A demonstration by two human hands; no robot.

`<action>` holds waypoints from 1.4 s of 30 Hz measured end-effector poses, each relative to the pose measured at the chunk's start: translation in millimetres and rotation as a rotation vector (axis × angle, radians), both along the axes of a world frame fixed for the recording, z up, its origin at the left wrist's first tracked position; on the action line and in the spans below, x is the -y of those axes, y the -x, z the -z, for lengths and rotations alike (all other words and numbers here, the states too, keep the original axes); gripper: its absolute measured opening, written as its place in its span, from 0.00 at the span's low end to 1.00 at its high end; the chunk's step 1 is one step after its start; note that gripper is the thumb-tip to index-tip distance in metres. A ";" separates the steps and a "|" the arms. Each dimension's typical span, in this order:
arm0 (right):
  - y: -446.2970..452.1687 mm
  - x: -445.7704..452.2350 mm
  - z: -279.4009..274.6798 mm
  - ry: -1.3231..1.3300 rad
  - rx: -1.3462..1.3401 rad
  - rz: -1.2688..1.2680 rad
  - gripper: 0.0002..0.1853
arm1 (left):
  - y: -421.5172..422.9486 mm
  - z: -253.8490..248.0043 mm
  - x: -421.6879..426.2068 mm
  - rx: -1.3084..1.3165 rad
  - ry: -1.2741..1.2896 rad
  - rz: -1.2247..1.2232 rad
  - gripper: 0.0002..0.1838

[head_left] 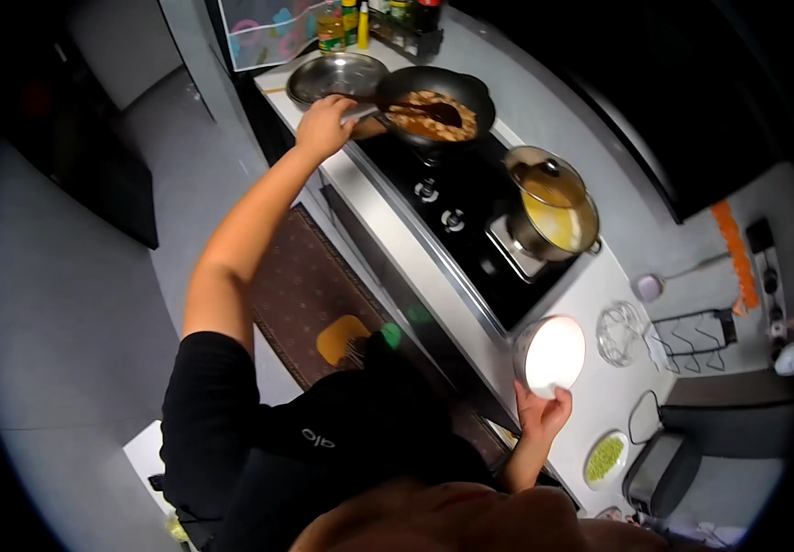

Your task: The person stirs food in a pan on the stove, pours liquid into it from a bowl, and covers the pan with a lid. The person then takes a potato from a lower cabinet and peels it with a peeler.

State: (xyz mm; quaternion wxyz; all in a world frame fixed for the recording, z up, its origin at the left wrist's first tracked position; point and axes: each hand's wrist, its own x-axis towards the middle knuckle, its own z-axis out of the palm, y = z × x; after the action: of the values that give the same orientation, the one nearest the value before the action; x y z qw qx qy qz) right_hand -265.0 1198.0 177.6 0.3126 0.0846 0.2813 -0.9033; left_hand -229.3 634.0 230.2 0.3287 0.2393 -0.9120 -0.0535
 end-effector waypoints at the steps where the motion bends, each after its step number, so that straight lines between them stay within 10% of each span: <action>1: 6.4 25.0 -5.1 -0.019 0.013 -0.036 0.34 | 8.6 1.5 22.8 0.092 0.019 -0.030 0.16; 14: 83.5 302.0 -66.1 -0.099 -0.058 -0.133 0.34 | 105.9 32.4 210.3 0.805 -0.191 0.279 0.23; 26: 143.7 454.5 -68.1 -0.479 -0.116 0.092 0.31 | 88.8 -46.4 299.3 0.330 -0.338 0.422 0.18; 42: 254.6 528.2 -33.0 -1.220 -0.440 0.048 0.40 | 49.7 -91.9 314.5 0.489 -0.210 0.338 0.16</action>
State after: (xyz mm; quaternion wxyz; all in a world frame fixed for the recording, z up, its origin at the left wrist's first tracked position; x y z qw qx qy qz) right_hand -519.6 669.8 210.7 0.1234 0.0663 0.7993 -0.5843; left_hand -279.0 319.5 322.1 0.0597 0.1227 -0.9804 -0.1422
